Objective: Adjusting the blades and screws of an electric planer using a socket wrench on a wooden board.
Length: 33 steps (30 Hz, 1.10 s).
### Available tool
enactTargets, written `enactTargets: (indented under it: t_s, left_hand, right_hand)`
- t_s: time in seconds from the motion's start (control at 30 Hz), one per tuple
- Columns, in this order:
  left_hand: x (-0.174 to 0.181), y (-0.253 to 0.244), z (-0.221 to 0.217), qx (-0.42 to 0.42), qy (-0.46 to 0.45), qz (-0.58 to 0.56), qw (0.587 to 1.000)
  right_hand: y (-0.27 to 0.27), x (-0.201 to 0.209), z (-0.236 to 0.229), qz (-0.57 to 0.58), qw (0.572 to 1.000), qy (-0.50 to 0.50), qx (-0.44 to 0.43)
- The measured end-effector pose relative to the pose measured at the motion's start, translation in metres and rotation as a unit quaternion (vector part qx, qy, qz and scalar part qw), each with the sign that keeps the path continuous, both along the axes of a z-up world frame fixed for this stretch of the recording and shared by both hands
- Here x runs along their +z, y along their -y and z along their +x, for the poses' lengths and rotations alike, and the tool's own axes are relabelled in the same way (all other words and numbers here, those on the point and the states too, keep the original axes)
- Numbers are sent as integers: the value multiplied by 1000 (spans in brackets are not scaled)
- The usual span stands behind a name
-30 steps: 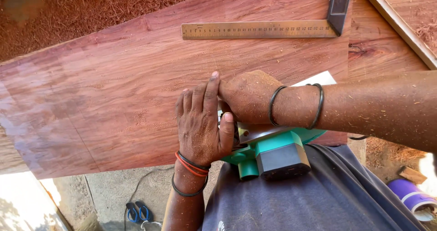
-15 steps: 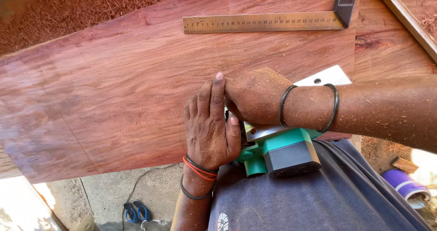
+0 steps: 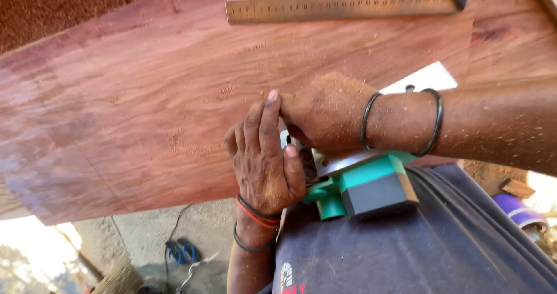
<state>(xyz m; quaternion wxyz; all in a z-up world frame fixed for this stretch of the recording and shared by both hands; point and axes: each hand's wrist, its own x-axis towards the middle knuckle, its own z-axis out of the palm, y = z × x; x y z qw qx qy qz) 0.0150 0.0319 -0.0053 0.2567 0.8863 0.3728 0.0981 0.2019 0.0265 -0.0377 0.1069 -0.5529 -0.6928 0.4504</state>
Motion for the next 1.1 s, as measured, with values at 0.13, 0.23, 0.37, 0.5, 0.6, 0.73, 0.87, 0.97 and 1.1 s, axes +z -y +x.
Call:
enactTargets:
  t_s: [0.13,0.23,0.37,0.5,0.6,0.73,0.87,0.97,1.1]
  left_hand:
    - [0,-3,4,5,-4,1,1000]
    - [1,1,2,7,-22,-13,1000]
    - [-2,0,4,5,-31,4,1000]
    - [-2,1,4,5,-37,8,999]
    - [4,0,8,11,-40,-9,999]
    - [2,-1,5,13,-47,-21,999]
    - [4,-1,5,6,-60,-25,998]
    - [4,-1,4,1,-53,-16,998]
    - [2,-1,4,-1,-45,-11,999]
  right_hand:
    - [-5,-2,5,-12,1000,-6,16]
    - [-1,-7,4,-12,999,-28,43]
    - [-6,-2,8,-20,998,-39,43]
    - [-2,-11,11,-4,997,-60,47]
    - [2,-11,11,24,995,-86,34]
    - [0,-12,14,25,995,-92,40]
    - [2,-14,16,44,993,-102,50]
    - [4,-14,18,65,991,-108,44]
    - [3,-14,19,75,990,-112,47]
